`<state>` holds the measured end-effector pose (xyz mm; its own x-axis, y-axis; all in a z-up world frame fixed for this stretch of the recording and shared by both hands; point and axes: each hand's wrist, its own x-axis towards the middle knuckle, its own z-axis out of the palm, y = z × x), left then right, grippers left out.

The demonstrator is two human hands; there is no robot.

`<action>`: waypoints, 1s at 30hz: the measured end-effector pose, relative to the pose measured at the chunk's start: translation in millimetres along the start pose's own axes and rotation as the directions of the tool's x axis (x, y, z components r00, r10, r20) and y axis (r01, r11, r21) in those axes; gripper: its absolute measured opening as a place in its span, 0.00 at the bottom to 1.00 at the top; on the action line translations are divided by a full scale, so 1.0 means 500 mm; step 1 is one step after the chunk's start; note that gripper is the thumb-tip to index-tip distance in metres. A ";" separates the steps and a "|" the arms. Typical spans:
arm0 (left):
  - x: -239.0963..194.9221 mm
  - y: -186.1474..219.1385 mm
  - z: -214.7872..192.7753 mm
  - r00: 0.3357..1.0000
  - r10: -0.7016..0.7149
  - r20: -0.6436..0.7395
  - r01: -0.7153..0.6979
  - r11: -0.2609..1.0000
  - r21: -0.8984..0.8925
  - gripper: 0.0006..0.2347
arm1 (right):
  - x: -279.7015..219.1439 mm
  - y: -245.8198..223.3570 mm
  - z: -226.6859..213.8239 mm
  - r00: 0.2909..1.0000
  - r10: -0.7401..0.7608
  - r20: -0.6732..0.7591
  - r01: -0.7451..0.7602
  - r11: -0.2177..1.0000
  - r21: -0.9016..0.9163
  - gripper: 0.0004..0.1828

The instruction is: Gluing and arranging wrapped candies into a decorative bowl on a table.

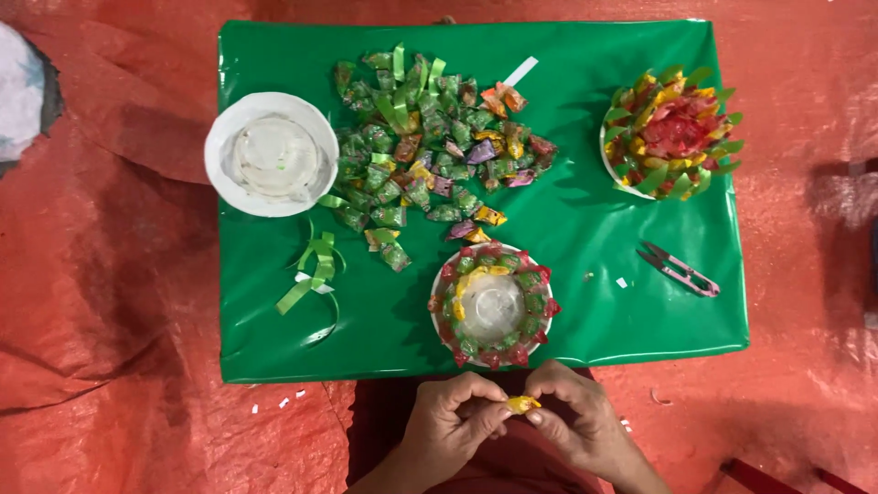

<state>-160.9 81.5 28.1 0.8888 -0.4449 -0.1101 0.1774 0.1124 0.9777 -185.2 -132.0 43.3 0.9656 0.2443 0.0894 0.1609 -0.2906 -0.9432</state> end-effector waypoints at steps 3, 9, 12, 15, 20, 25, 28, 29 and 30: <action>0.006 0.010 -0.002 0.999 0.047 0.024 -0.048 0.998 0.038 0.03 | 0.018 -0.025 -0.010 1.000 0.002 0.021 -0.002 1.000 -0.020 0.13; 0.024 0.041 -0.042 0.978 0.207 -0.036 -0.199 0.968 0.154 0.14 | 0.067 -0.040 -0.075 0.995 0.048 -0.090 -0.080 0.915 -0.396 0.07; 0.050 0.084 -0.080 0.937 0.330 -0.117 -0.276 0.901 0.334 0.06 | 0.129 -0.014 -0.108 0.987 -0.002 -0.159 -0.108 0.727 -0.678 0.09; 0.045 0.103 -0.103 0.922 0.341 -0.182 -0.267 0.902 0.340 0.07 | 0.169 0.014 -0.108 0.994 0.020 -0.112 -0.100 0.626 -0.774 0.12; 0.035 0.071 -0.133 0.912 0.316 -0.261 -0.214 0.910 0.354 0.06 | 0.194 0.019 -0.089 0.995 -0.092 -0.041 0.018 0.562 -0.827 0.10; 0.027 0.048 -0.150 0.911 0.263 -0.317 -0.143 0.923 0.357 0.04 | 0.196 0.038 -0.074 0.998 -0.031 -0.050 -0.026 0.533 -0.846 0.07; 0.026 0.045 -0.158 0.908 0.268 -0.323 -0.139 0.918 0.372 0.05 | 0.200 0.041 -0.066 0.998 -0.023 -0.057 -0.038 0.498 -0.867 0.08; 0.026 0.046 -0.159 0.905 0.279 -0.321 -0.149 0.915 0.375 0.04 | 0.202 0.040 -0.064 0.998 -0.027 -0.056 -0.035 0.497 -0.867 0.08; 0.027 0.047 -0.161 0.903 0.290 -0.318 -0.159 0.912 0.379 0.04 | 0.204 0.039 -0.063 0.998 -0.031 -0.055 -0.032 0.496 -0.868 0.09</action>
